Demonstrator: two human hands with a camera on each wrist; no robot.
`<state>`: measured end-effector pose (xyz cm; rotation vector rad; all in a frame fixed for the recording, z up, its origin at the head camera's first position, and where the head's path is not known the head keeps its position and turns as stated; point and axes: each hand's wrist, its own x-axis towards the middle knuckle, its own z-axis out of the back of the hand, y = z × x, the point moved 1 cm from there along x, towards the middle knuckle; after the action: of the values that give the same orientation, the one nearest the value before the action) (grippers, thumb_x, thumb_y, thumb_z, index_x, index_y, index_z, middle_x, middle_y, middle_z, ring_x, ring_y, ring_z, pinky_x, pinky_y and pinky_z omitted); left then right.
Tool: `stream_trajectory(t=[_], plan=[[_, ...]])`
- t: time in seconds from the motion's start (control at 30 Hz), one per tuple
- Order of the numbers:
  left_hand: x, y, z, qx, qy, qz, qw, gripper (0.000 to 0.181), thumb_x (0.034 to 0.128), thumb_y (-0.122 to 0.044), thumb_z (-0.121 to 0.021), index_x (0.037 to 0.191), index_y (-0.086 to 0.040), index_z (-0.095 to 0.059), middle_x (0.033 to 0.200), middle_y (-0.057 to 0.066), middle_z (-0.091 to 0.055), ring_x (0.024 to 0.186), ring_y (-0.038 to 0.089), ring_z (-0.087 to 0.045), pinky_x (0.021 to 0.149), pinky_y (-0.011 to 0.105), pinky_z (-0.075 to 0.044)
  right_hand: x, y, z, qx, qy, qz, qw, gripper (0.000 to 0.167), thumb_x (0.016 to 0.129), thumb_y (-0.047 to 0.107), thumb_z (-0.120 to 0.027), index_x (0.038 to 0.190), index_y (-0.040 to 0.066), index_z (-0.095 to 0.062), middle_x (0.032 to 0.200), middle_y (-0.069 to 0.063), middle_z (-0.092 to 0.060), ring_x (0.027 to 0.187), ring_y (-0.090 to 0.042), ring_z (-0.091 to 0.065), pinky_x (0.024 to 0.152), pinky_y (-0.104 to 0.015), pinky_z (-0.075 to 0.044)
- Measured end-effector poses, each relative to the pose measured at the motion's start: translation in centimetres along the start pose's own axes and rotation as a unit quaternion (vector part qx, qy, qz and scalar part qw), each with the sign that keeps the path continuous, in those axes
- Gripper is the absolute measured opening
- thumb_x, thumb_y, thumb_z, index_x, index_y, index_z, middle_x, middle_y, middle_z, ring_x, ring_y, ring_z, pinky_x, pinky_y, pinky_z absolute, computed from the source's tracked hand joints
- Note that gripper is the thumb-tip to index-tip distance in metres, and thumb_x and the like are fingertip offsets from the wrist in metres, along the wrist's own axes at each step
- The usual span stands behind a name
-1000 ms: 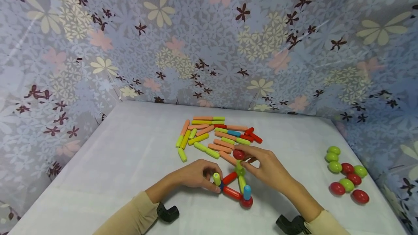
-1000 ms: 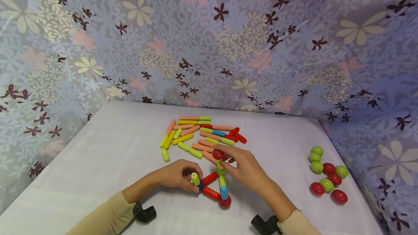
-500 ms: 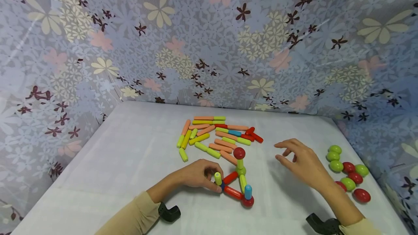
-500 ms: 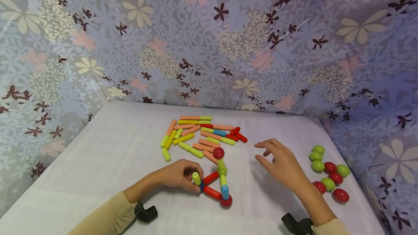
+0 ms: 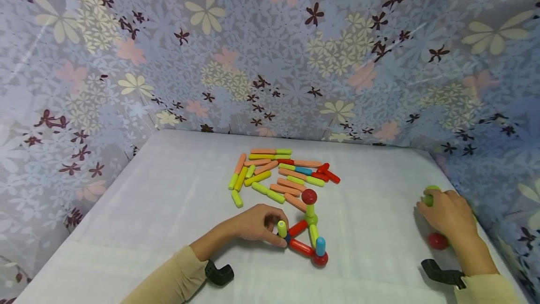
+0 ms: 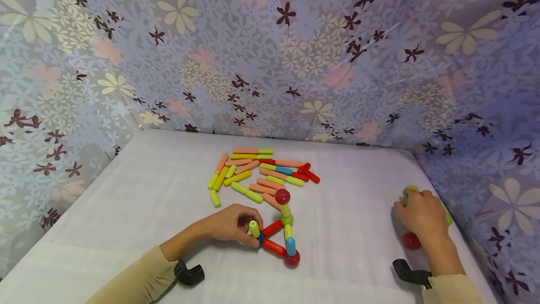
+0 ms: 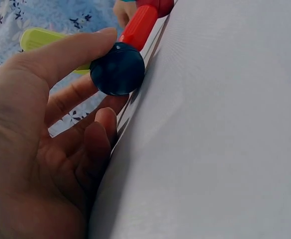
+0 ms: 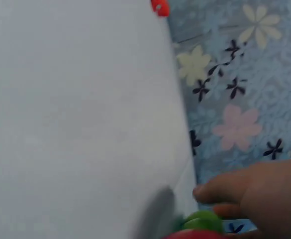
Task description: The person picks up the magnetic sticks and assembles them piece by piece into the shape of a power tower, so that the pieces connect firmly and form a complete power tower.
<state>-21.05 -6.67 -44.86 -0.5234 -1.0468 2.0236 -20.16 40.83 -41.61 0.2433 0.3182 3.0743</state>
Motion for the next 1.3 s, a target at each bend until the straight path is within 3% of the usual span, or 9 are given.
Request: stream_trajectory(t=[0.27,0.47,0.53,0.7,0.8,0.9,0.97,1.1,1.3], plan=[[0.0,0.5,0.2,-0.07,-0.01,-0.053,0.9961,0.029,0.08,-0.026,-0.08,0.106,-0.019,-0.069,0.083,0.001,-0.062,0.065,0.012,-0.053,0.057,0.023,-0.044,-0.2,0.3,-0.3,0.022,-0.049,0.006,0.9985,0.042,0.086,0.018,-0.068,0.116,-0.009,-0.056,0.102,-0.036,-0.056,0.086,-0.053,-0.053,0.065,-0.06,-0.041],[-0.3,0.4,0.2,-0.097,-0.021,-0.05,0.9938,0.023,0.0793,-0.019,-0.08,0.1,-0.018,-0.071,0.074,0.003,-0.061,0.062,0.014,-0.052,0.054,0.022,-0.042,-1.0,7.5,3.0,0.13,-0.051,0.093,0.9858,0.05,0.089,0.037,-0.068,0.125,0.004,-0.059,0.105,-0.021,-0.065,0.084,-0.037,-0.064,0.063,-0.047,-0.049],[-0.4,0.2,0.2,-0.103,-0.022,-0.05,0.9932,0.022,0.0788,-0.017,-0.08,0.099,-0.017,-0.071,0.074,0.005,-0.062,0.062,0.015,-0.052,0.053,0.022,-0.042,-1.8,11.0,4.0,0.183,-0.035,0.145,0.9718,0.045,0.088,0.037,-0.07,0.124,0.011,-0.062,0.107,-0.011,-0.066,0.084,-0.027,-0.065,0.067,-0.041,-0.053],[-0.3,0.0,0.1,-0.108,-0.023,-0.052,0.9926,0.021,0.0783,-0.015,-0.081,0.098,-0.016,-0.071,0.075,0.002,-0.063,0.064,0.015,-0.053,0.054,0.022,-0.042,-4.1,19.5,4.8,0.297,0.011,0.273,0.9151,0.034,0.084,0.029,-0.075,0.117,0.027,-0.065,0.109,0.012,-0.062,0.086,-0.007,-0.062,0.074,-0.027,-0.054],[-0.3,0.0,0.1,-0.105,-0.022,-0.06,0.9924,0.021,0.0787,-0.016,-0.08,0.097,-0.017,-0.071,0.075,0.0,-0.063,0.063,0.014,-0.054,0.054,0.022,-0.043,-5.3,23.4,4.3,0.315,0.021,0.34,0.8857,0.035,0.084,0.027,-0.076,0.117,0.029,-0.064,0.109,0.016,-0.062,0.088,-0.005,-0.06,0.073,-0.026,-0.053],[-0.2,0.0,0.1,-0.103,-0.018,-0.067,0.9923,0.022,0.0794,-0.018,-0.08,0.099,-0.017,-0.071,0.074,-0.002,-0.062,0.063,0.012,-0.054,0.054,0.023,-0.044,-6.0,26.0,3.1,0.3,0.025,0.392,0.8691,0.035,0.084,0.021,-0.077,0.117,0.027,-0.064,0.109,0.015,-0.062,0.089,-0.004,-0.06,0.072,-0.025,-0.052],[-0.1,0.0,0.0,-0.099,-0.014,-0.069,0.9926,0.022,0.0799,-0.02,-0.079,0.1,-0.018,-0.07,0.074,-0.002,-0.062,0.063,0.011,-0.053,0.056,0.023,-0.045,-6.3,27.0,2.1,0.279,0.031,0.407,0.8689,0.034,0.083,0.019,-0.077,0.115,0.025,-0.065,0.11,0.014,-0.061,0.088,-0.003,-0.059,0.069,-0.024,-0.052],[0.1,0.1,0.0,-0.092,-0.011,-0.061,0.9938,0.024,0.0796,-0.02,-0.079,0.101,-0.018,-0.07,0.075,-0.004,-0.06,0.064,0.009,-0.052,0.059,0.023,-0.045,-6.5,27.6,0.9,0.24,0.037,0.402,0.8827,0.036,0.081,0.018,-0.079,0.114,0.024,-0.065,0.116,0.01,-0.06,0.092,-0.003,-0.06,0.066,-0.024,-0.053],[0.0,0.0,0.0,-0.091,-0.012,-0.045,0.9947,0.023,0.0792,-0.013,-0.079,0.101,-0.015,-0.07,0.072,-0.004,-0.058,0.063,0.01,-0.05,0.058,0.022,-0.043,-6.1,26.8,1.1,0.236,0.048,0.397,0.8857,0.035,0.086,0.028,-0.074,0.118,0.029,-0.063,0.117,0.014,-0.058,0.098,-0.004,-0.059,0.068,-0.024,-0.052]])
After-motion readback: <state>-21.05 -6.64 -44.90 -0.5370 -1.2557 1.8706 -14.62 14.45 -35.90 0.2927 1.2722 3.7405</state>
